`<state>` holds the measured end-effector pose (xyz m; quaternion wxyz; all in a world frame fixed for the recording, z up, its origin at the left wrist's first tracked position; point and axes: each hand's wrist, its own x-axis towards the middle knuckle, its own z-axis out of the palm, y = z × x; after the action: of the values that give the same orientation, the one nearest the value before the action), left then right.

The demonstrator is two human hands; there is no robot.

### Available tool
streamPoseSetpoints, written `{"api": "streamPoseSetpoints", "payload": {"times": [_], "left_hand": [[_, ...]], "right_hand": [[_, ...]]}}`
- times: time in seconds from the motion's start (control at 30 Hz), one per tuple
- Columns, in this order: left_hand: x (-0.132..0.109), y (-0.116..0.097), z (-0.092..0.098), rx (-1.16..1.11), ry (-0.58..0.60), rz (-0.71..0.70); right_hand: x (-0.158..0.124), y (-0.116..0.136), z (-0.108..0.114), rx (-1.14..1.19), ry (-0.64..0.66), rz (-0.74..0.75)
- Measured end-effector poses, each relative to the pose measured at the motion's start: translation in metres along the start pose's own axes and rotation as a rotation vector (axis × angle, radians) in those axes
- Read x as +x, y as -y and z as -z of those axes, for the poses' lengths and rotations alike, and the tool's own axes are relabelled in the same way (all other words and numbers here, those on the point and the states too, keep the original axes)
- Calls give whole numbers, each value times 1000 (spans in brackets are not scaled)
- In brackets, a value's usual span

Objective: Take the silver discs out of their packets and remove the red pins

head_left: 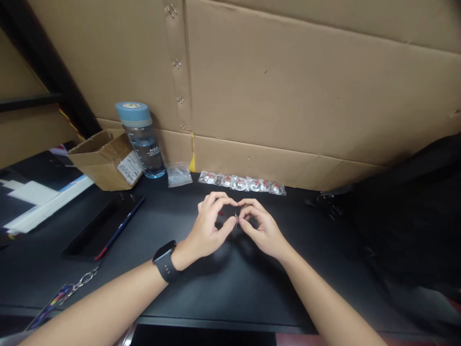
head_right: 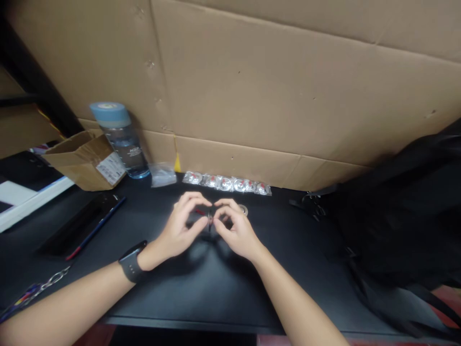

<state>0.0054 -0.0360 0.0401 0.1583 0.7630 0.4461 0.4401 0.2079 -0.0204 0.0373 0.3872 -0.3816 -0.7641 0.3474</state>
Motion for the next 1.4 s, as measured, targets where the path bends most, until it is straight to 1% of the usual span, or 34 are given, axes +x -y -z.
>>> {"api": "streamPoseSetpoints", "payload": {"times": [0.07,0.13,0.2,0.27,0.37,0.47,0.5,0.6,0.7,0.77,0.87,0.93,1.07,1.23,1.4], "left_hand": [[-1,2,-3,20,83,4],[-1,6,-7,89,155,16],[1,12,-9,134,206,33],[5,20,-8,136,252,21],[14,38,1,134,256,13],[22,63,10,213,227,71],[24,72,13,261,223,69],[26,93,15,335,260,51],[26,101,14,356,280,50],[26,102,14,366,265,51],[27,102,15,391,239,53],[27,102,16,409,228,56],[28,99,15,406,214,72],[28,83,12,330,152,119],[26,62,10,247,134,92]], "right_hand": [[0,1,2,-32,5,18],[0,2,4,-66,-21,30],[0,1,6,-93,-55,29],[1,-1,7,-112,-72,27],[3,-6,9,-182,-50,52],[5,-15,17,-280,-18,76],[6,-18,23,-306,-9,77],[4,-33,44,-399,32,45],[2,-50,63,-485,89,-29],[1,-59,68,-502,99,-60],[3,-68,66,-510,108,-70],[5,-71,63,-528,116,-74],[6,-71,60,-538,87,-80],[8,-68,61,-467,7,-57],[10,-62,55,-377,-94,-50]]}}
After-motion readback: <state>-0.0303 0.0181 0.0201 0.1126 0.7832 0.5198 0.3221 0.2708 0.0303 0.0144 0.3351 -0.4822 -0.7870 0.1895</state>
